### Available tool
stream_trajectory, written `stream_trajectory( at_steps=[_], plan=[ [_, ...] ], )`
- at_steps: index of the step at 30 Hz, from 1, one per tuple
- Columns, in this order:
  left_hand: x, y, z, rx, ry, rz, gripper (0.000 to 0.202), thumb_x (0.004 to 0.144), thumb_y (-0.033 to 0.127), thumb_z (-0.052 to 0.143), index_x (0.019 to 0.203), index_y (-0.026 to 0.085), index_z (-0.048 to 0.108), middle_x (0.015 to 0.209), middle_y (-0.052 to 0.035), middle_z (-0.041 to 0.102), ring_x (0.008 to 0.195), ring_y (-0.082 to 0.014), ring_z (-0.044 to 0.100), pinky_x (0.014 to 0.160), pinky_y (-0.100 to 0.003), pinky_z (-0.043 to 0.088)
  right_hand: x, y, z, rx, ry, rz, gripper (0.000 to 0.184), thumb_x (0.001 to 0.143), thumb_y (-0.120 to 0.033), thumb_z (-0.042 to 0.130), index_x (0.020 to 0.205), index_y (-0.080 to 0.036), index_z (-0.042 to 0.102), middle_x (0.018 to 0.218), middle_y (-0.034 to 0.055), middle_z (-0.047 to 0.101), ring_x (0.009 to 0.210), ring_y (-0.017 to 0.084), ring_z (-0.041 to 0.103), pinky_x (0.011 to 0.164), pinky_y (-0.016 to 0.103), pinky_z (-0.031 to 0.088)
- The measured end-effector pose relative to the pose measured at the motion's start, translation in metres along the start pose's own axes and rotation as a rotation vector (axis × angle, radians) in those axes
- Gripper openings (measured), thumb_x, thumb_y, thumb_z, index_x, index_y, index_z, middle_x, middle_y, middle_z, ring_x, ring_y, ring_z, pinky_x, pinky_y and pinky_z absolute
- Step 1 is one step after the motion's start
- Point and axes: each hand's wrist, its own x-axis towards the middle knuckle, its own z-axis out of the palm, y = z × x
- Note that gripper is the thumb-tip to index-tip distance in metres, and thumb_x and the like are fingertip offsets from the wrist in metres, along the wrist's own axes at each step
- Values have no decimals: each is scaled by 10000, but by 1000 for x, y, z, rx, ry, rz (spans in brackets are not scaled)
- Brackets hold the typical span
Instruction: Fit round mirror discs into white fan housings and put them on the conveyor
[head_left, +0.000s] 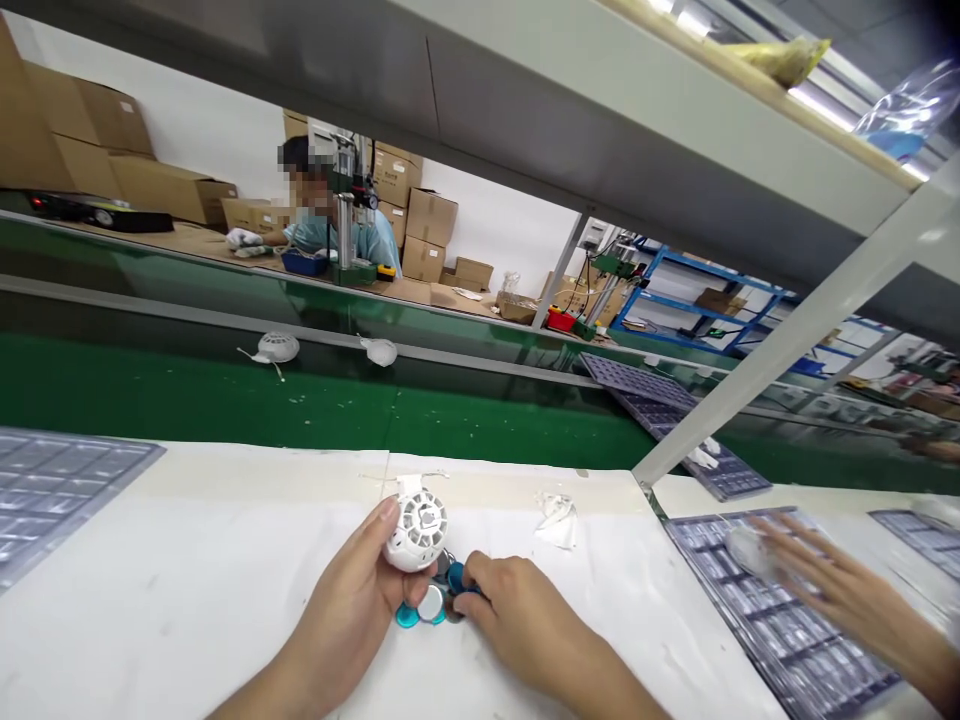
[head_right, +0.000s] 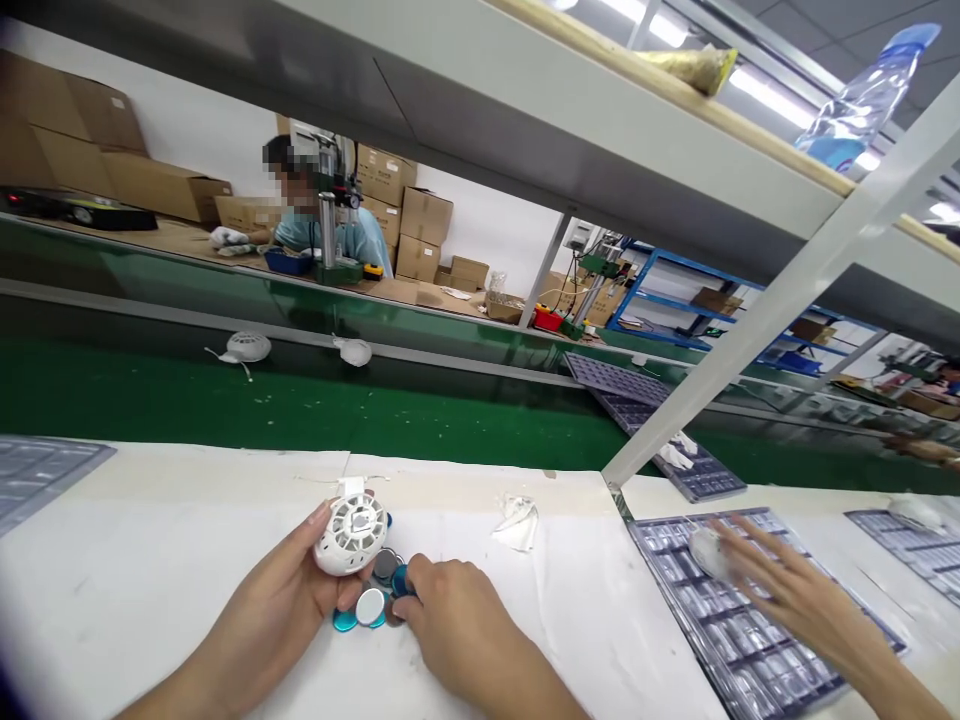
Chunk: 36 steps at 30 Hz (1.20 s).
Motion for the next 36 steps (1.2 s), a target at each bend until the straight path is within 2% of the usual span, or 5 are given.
stream_trajectory(
  at_steps=[4,10,27,31,36],
  plan=[
    [-2,0,4,42,-42,30,313,905,502,515,1058,238,586,691,10,592,557,-153,482,551,-280,403,-9,9,-17,368,128,-151,215,969,-240,463,993,-252,676,851,29,699,767,199,632,714,313,460],
    [-2,-7,4,207,-117,65,440,912,497,504,1254,221,528,737,-18,615,628,-175,518,600,-295,401,-21,2,-6,1012,219,-112,173,915,-385,620,962,-222,588,686,-19,631,563,124,550,538,241,449],
    [-13,-11,5,308,-42,38,651,769,574,683,1318,256,538,885,-21,638,847,-225,554,789,-321,467,-14,-3,5,821,278,-88,63,879,-275,630,906,-219,624,623,-48,574,525,99,483,503,211,377],
    [-13,-8,10,328,-143,79,529,757,483,736,1221,261,610,894,-14,643,814,-205,562,745,-294,491,-9,-5,8,955,260,16,345,769,-384,778,991,-249,550,628,-84,472,560,103,456,518,204,362],
    [-18,-19,9,146,-151,24,678,744,505,739,1316,228,503,901,-45,666,755,-226,614,677,-333,515,-7,-21,19,1293,75,-137,714,713,-684,693,1218,-223,490,811,6,567,576,117,492,477,217,404]
  ],
)
